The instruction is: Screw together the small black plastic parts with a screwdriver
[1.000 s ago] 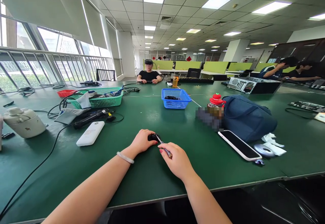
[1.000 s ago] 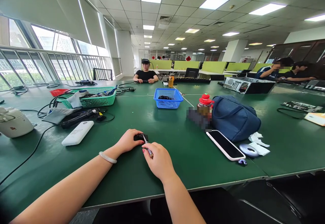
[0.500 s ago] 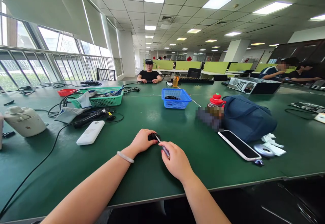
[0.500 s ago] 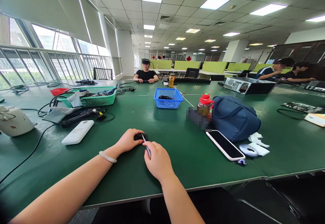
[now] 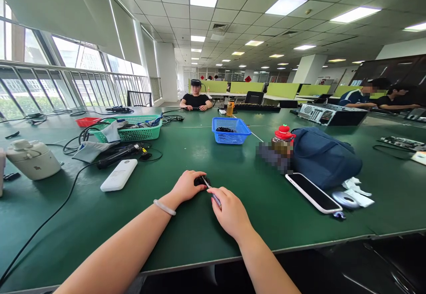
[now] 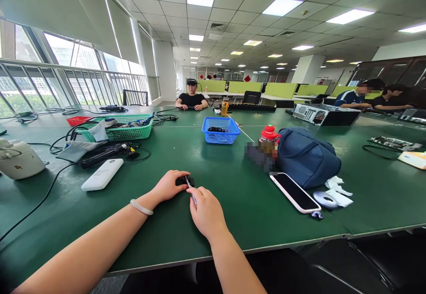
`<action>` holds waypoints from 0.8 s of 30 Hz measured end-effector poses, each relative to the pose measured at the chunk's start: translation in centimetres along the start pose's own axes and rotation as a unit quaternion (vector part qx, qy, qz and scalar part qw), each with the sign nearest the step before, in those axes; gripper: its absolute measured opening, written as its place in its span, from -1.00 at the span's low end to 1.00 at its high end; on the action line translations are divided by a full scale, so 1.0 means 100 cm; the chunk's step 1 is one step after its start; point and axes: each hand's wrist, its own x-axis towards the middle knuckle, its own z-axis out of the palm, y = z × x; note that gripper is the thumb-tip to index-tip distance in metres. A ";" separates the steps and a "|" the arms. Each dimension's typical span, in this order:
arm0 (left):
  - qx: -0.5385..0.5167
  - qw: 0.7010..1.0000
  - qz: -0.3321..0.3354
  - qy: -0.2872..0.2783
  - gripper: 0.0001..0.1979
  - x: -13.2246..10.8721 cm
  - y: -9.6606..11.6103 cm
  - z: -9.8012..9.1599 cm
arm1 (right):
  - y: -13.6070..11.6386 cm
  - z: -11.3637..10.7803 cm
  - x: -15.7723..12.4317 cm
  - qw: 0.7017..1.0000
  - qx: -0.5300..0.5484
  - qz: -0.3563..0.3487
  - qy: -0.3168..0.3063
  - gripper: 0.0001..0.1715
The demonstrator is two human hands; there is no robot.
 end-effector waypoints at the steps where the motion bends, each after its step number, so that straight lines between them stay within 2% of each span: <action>1: -0.001 1.000 0.000 -0.001 -0.55 0.000 0.000 0.000 | 0.000 0.000 0.000 1.000 0.000 0.000 0.001 -0.64; 24: 0.005 1.000 0.014 -0.004 -0.56 0.001 -0.003 0.001 | 0.001 0.000 0.001 1.000 -0.013 0.012 -0.006 -0.62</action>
